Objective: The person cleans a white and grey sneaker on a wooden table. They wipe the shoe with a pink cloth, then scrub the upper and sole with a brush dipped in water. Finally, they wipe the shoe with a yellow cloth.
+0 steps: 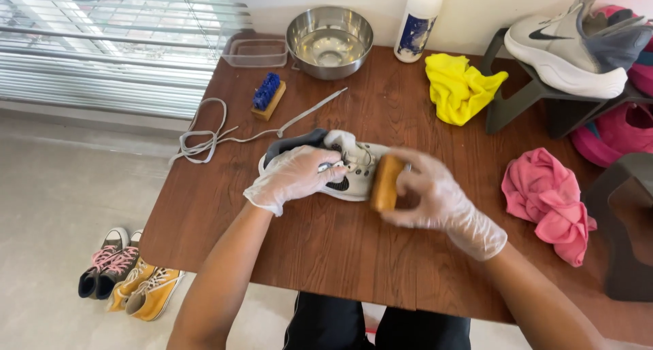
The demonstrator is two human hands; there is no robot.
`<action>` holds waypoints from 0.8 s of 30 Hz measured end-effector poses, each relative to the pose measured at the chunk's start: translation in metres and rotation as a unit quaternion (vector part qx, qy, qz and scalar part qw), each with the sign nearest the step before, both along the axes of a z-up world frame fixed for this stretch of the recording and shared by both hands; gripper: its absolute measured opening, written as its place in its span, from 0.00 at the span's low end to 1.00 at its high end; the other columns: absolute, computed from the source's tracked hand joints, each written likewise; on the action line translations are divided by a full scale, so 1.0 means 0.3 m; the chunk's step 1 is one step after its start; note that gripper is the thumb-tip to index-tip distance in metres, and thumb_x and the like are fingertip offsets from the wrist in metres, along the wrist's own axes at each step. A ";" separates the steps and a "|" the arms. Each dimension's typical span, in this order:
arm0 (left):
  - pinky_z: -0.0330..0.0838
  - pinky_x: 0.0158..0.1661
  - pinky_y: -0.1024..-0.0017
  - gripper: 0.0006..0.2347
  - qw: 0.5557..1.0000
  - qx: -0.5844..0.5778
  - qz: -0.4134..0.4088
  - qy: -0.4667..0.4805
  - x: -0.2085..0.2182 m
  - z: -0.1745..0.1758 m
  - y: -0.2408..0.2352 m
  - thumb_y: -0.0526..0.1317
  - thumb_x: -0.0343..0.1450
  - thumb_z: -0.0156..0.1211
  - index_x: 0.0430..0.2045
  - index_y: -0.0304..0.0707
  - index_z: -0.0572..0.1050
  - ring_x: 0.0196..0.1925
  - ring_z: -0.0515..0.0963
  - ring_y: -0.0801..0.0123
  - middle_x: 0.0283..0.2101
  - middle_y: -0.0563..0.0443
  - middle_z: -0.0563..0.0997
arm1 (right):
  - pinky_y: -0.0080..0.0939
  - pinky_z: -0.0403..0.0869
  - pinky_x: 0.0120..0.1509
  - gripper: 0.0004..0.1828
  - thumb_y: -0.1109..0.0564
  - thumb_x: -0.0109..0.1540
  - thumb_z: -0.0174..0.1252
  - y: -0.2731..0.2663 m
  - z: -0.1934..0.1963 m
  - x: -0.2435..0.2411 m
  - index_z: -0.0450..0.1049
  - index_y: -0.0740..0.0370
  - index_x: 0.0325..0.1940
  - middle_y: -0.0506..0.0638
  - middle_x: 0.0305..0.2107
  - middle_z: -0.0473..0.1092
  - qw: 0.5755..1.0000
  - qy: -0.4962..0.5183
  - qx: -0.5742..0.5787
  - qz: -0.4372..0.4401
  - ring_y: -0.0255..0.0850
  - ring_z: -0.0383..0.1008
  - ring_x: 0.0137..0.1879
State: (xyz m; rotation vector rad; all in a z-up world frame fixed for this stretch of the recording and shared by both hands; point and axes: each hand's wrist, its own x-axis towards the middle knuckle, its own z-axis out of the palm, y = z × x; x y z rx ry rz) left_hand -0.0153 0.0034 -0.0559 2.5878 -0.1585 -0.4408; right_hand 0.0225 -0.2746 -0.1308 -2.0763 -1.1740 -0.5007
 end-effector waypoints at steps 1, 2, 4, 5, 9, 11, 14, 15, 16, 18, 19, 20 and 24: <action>0.74 0.52 0.60 0.18 1.000 -0.001 -0.002 0.002 -0.002 -0.012 0.007 0.63 0.72 0.47 0.35 0.57 0.79 0.54 0.80 0.51 0.45 0.49 0.83 | 0.51 0.73 0.60 0.28 0.39 0.38 0.80 -0.019 -0.017 0.039 0.68 0.51 0.21 0.59 0.57 0.73 1.000 0.002 -0.001 -0.002 0.58 0.76 0.57; 0.74 0.53 0.60 0.17 1.000 -0.029 -0.004 0.009 -0.004 -0.024 0.013 0.62 0.72 0.47 0.38 0.59 0.79 0.55 0.80 0.52 0.47 0.49 0.83 | 0.53 0.73 0.61 0.27 0.42 0.41 0.79 -0.038 -0.033 0.077 0.67 0.55 0.23 0.61 0.59 0.70 0.997 -0.006 0.005 -0.071 0.60 0.75 0.58; 0.73 0.55 0.59 0.17 0.998 -0.059 -0.011 0.007 0.015 -0.034 0.015 0.62 0.72 0.46 0.41 0.61 0.78 0.57 0.79 0.52 0.49 0.49 0.83 | 0.54 0.73 0.61 0.27 0.45 0.44 0.78 -0.074 -0.094 0.155 0.65 0.58 0.25 0.64 0.61 0.68 0.989 -0.025 0.011 -0.144 0.63 0.74 0.59; 0.73 0.55 0.60 0.17 0.997 -0.073 -0.006 0.014 0.017 -0.042 0.019 0.61 0.72 0.46 0.41 0.60 0.78 0.57 0.79 0.52 0.49 0.49 0.83 | 0.54 0.74 0.60 0.27 0.45 0.44 0.79 -0.079 -0.154 0.179 0.65 0.57 0.24 0.63 0.60 0.68 0.988 -0.020 0.022 -0.150 0.62 0.74 0.58; 0.72 0.58 0.60 0.19 0.996 -0.084 0.009 0.023 0.051 -0.117 0.037 0.64 0.71 0.46 0.50 0.69 0.76 0.60 0.77 0.55 0.55 0.50 0.80 | 0.48 0.72 0.58 0.28 0.31 0.40 0.76 0.071 -0.087 -0.053 0.65 0.45 0.18 0.52 0.57 0.72 1.000 -0.022 -0.005 -0.008 0.48 0.77 0.52; 0.71 0.59 0.59 0.19 0.996 -0.090 0.008 0.022 0.036 -0.081 0.031 0.63 0.72 0.45 0.51 0.66 0.76 0.61 0.76 0.54 0.55 0.47 0.80 | 0.48 0.71 0.57 0.28 0.34 0.41 0.77 0.046 -0.016 0.014 0.66 0.48 0.18 0.54 0.54 0.73 0.998 -0.045 0.000 -0.044 0.50 0.77 0.51; 0.71 0.58 0.58 0.20 0.994 -0.107 0.016 0.020 0.032 -0.094 0.034 0.62 0.72 0.45 0.53 0.65 0.76 0.61 0.76 0.52 0.55 0.46 0.80 | 0.50 0.67 0.61 0.29 0.38 0.44 0.77 -0.045 -0.044 0.101 0.64 0.53 0.21 0.57 0.56 0.70 0.988 -0.031 -0.014 -0.152 0.53 0.75 0.56; 0.72 0.57 0.58 0.19 0.994 -0.110 0.019 0.012 0.051 -0.097 0.040 0.63 0.72 0.45 0.52 0.67 0.77 0.60 0.77 0.53 0.55 0.47 0.81 | 0.52 0.63 0.67 0.30 0.39 0.46 0.76 -0.080 -0.070 0.141 0.61 0.54 0.25 0.58 0.62 0.66 0.973 -0.002 -0.026 -0.227 0.55 0.72 0.61; 0.72 0.57 0.58 0.19 0.994 -0.106 0.019 0.009 0.055 -0.094 0.042 0.63 0.72 0.45 0.52 0.67 0.77 0.60 0.77 0.53 0.55 0.47 0.81 | 0.52 0.63 0.67 0.30 0.39 0.46 0.76 -0.036 -0.067 0.100 0.61 0.54 0.25 0.58 0.62 0.66 0.973 -0.004 -0.022 -0.228 0.55 0.72 0.61; 0.73 0.57 0.56 0.20 0.993 -0.119 0.013 0.009 0.054 -0.102 0.029 0.63 0.72 0.44 0.48 0.62 0.78 0.58 0.78 0.49 0.52 0.43 0.82 | 0.46 0.67 0.54 0.28 0.27 0.44 0.73 0.031 -0.064 0.008 0.65 0.41 0.19 0.49 0.46 0.71 0.995 -0.069 -0.017 -0.066 0.45 0.75 0.47; 0.73 0.57 0.56 0.20 0.993 -0.118 0.010 0.011 0.055 -0.109 0.027 0.63 0.72 0.44 0.48 0.62 0.78 0.58 0.78 0.49 0.52 0.43 0.82 | 0.46 0.67 0.54 0.28 0.27 0.44 0.73 0.033 -0.073 -0.022 0.65 0.41 0.19 0.49 0.46 0.71 0.995 -0.067 -0.017 -0.069 0.45 0.75 0.47; 0.74 0.55 0.57 0.20 0.993 -0.117 0.014 0.010 0.056 -0.117 0.025 0.64 0.72 0.44 0.47 0.61 0.78 0.57 0.78 0.49 0.52 0.44 0.82 | 0.50 0.62 0.61 0.29 0.26 0.43 0.71 0.035 -0.081 -0.053 0.63 0.41 0.20 0.49 0.52 0.70 0.994 -0.058 -0.050 -0.074 0.44 0.73 0.51; 0.74 0.54 0.57 0.19 0.993 -0.111 0.036 -0.003 0.008 -0.007 0.005 0.59 0.73 0.46 0.51 0.57 0.77 0.57 0.78 0.49 0.53 0.41 0.81 | 0.62 0.57 0.67 0.33 0.36 0.45 0.75 -0.053 -0.088 0.080 0.59 0.53 0.29 0.59 0.66 0.60 0.969 0.012 -0.081 -0.235 0.60 0.67 0.62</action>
